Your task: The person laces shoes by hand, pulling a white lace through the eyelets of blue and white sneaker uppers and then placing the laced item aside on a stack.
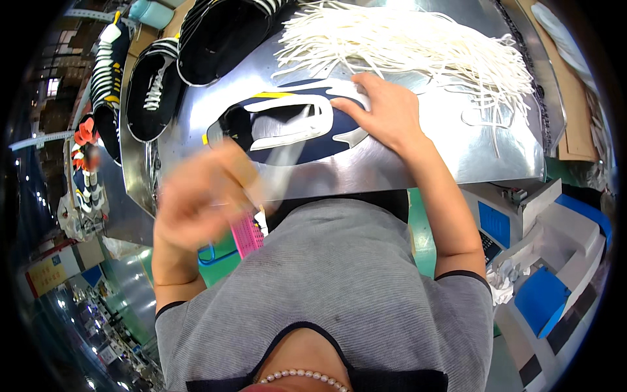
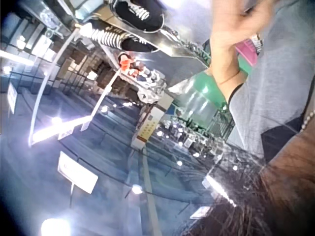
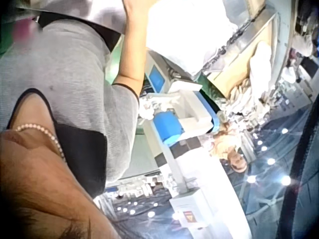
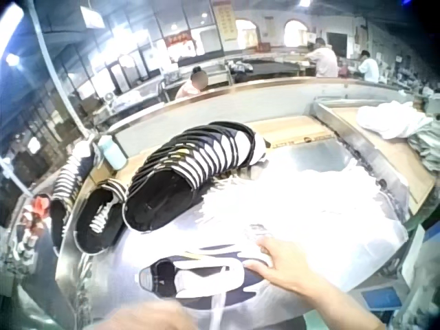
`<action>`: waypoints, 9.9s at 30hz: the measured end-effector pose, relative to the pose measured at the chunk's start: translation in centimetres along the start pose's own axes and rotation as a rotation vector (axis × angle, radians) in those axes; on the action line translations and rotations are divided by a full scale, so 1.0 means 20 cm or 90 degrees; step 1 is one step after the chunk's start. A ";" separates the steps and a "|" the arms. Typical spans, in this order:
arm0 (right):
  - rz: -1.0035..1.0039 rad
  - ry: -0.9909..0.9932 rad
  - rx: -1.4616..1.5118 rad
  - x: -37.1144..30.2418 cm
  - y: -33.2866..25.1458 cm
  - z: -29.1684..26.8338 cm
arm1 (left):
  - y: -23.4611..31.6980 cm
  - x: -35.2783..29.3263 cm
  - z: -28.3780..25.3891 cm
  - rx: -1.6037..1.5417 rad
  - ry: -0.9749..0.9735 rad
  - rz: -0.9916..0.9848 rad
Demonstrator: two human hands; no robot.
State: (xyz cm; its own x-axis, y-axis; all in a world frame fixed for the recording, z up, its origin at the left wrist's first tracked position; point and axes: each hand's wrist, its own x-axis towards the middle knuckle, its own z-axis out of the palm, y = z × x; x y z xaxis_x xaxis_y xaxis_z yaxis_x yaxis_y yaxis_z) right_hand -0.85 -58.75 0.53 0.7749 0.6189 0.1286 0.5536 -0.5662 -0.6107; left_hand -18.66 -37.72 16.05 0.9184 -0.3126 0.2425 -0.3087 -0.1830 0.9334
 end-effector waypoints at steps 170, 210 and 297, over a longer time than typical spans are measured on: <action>-0.178 -0.292 0.156 -0.21 -0.37 0.00 | -0.55 -0.30 0.34 0.634 0.112 0.111; -0.096 -0.201 0.311 -0.27 -0.28 0.04 | -0.55 -0.23 0.33 0.232 0.293 -0.349; 0.102 -0.082 0.277 -0.33 -0.20 -0.10 | -0.33 -0.16 0.36 0.550 0.249 -0.211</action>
State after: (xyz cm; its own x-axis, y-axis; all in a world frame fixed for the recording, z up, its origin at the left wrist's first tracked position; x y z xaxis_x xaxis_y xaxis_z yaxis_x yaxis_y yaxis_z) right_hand -7.50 -61.74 3.73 0.7805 0.6206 -0.0753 0.2294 -0.3964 -0.8890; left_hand -21.26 -42.27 7.22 0.9593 0.1768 0.2201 0.0464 -0.8679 0.4945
